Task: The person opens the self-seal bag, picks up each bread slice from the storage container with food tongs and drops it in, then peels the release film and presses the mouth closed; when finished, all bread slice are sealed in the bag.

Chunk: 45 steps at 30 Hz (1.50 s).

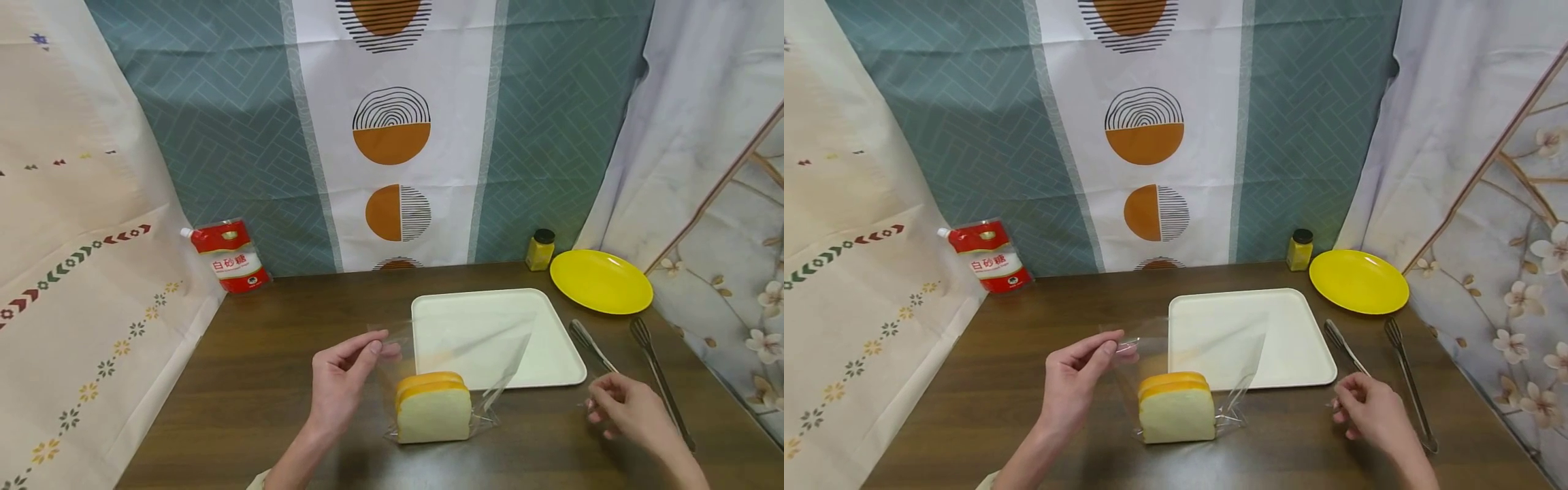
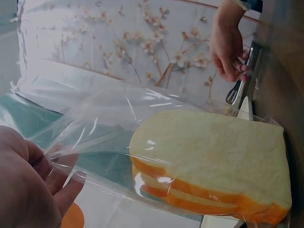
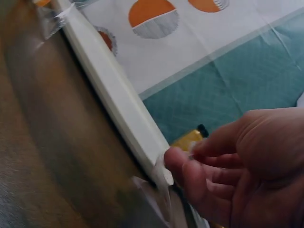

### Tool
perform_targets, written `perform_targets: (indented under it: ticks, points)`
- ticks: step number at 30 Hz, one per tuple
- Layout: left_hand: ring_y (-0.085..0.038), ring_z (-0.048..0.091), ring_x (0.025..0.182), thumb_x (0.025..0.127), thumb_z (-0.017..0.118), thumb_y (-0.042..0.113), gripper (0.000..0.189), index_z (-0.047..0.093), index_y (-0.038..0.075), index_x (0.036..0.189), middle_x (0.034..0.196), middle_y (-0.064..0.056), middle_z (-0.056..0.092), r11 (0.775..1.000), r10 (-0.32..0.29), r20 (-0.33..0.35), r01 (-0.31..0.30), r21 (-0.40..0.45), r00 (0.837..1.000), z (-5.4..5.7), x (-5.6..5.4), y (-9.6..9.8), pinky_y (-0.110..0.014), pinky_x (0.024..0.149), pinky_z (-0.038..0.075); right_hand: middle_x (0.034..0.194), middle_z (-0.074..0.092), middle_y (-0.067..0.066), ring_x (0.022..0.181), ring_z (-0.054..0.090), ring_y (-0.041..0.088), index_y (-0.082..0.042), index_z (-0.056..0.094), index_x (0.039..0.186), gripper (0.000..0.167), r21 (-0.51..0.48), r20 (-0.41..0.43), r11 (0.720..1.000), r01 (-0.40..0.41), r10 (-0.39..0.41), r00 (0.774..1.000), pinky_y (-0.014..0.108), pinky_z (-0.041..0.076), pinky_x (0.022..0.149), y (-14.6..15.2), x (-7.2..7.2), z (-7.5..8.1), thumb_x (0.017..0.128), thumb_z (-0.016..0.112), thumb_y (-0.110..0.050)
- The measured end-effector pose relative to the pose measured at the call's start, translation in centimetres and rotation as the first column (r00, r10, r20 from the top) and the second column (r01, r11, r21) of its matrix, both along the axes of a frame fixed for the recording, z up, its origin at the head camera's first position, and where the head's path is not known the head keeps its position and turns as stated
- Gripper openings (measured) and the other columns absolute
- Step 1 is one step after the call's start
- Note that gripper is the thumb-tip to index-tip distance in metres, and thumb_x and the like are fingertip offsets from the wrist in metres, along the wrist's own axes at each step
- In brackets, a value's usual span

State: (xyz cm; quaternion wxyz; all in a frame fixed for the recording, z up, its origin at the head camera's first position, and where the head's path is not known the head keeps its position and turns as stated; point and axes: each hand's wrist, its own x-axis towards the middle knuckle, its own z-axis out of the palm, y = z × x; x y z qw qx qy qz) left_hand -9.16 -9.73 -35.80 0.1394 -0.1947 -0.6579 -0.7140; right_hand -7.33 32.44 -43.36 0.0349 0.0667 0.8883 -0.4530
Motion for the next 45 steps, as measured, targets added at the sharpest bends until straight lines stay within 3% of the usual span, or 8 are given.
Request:
perform_targets:
  ticks: [9,15,23,26,31,39,42,45]
  points:
    - [-0.029,0.074,0.081,0.098,0.062,0.000,0.019,0.071,-0.008,0.112,0.089,-0.019,0.074,1.000,-0.005,0.005,0.005,-0.009,1.000,-0.1,0.2,0.0,-0.038,0.091,0.054,0.080,0.065,-0.002,0.063,0.054,0.005,-0.007,0.072,0.095,0.011,0.167,-0.094,0.959,-0.229,0.247,0.964,0.028,0.048,0.053,-1.0,0.1,-1.6,0.094,0.064,0.000]
    - [-0.029,0.074,0.082,0.098,0.062,0.001,0.019,0.072,-0.007,0.112,0.090,-0.019,0.074,1.000,-0.001,0.014,0.001,-0.012,1.000,-0.2,0.3,0.0,-0.038,0.091,0.054,0.082,0.062,-0.011,0.066,0.048,0.000,-0.019,0.071,0.083,0.038,0.335,-0.372,0.932,-0.138,0.265,0.890,0.025,0.041,0.053,-2.1,0.5,-1.5,0.077,0.067,0.019]
    - [-0.029,0.074,0.082,0.097,0.063,0.002,0.019,0.071,-0.007,0.112,0.090,-0.018,0.075,1.000,-0.004,0.033,0.004,-0.010,0.999,-0.3,0.6,-0.1,-0.039,0.091,0.054,0.064,0.057,-0.015,0.052,0.045,0.002,-0.016,0.073,0.083,0.017,0.263,-0.525,0.965,0.015,0.130,0.841,0.020,0.035,0.046,-3.8,0.0,0.2,0.080,0.081,-0.001]
    - [-0.029,0.074,0.082,0.097,0.063,0.001,0.019,0.072,-0.006,0.112,0.089,-0.018,0.075,1.000,0.003,0.028,-0.003,-0.009,1.000,-0.3,0.5,-0.1,-0.039,0.090,0.054,0.071,0.062,-0.012,0.057,0.051,0.004,-0.013,0.073,0.092,0.015,0.208,-0.554,0.978,-0.009,0.125,0.823,0.019,0.037,0.049,-4.4,-0.2,1.3,0.090,0.071,0.002]
    - [-0.028,0.074,0.082,0.097,0.063,0.001,0.019,0.072,-0.005,0.113,0.089,-0.017,0.075,1.000,0.013,0.002,-0.013,-0.021,1.000,0.0,0.1,-0.1,-0.039,0.090,0.054,0.094,0.070,-0.006,0.078,0.061,0.009,-0.009,0.069,0.113,0.019,0.061,-0.522,0.990,-0.130,0.143,0.841,0.019,0.049,0.063,-6.0,-0.6,4.2,0.098,0.062,-0.001]
    - [-0.027,0.074,0.085,0.097,0.064,0.003,0.020,0.072,-0.003,0.115,0.092,-0.015,0.075,0.999,0.016,0.011,-0.015,-0.050,1.000,0.4,-0.3,-0.2,-0.039,0.092,0.052,0.111,0.067,0.010,0.094,0.066,0.016,0.004,0.061,0.124,0.032,-0.135,-0.639,0.899,-0.416,0.242,0.730,0.018,0.051,0.084,-8.7,-1.8,8.5,0.094,0.058,0.014]
    - [-0.027,0.074,0.087,0.097,0.064,0.002,0.021,0.071,-0.003,0.116,0.093,-0.016,0.075,0.998,0.013,0.016,-0.012,-0.054,1.000,0.4,-0.3,-0.3,-0.039,0.093,0.052,0.109,0.068,0.013,0.094,0.067,0.019,0.005,0.061,0.121,0.029,-0.181,-0.635,0.859,-0.479,0.270,0.724,0.021,0.052,0.085,-9.4,-2.2,9.4,0.094,0.058,0.015]
    - [-0.027,0.074,0.087,0.097,0.064,0.002,0.022,0.071,-0.004,0.117,0.094,-0.017,0.075,0.998,0.012,0.020,-0.011,-0.062,1.000,0.4,-0.3,-0.3,-0.038,0.092,0.052,0.100,0.070,0.013,0.089,0.068,0.019,0.003,0.065,0.115,0.023,-0.204,-0.608,0.867,-0.455,0.252,0.753,0.022,0.053,0.080,-9.9,-2.4,9.7,0.094,0.061,0.011]
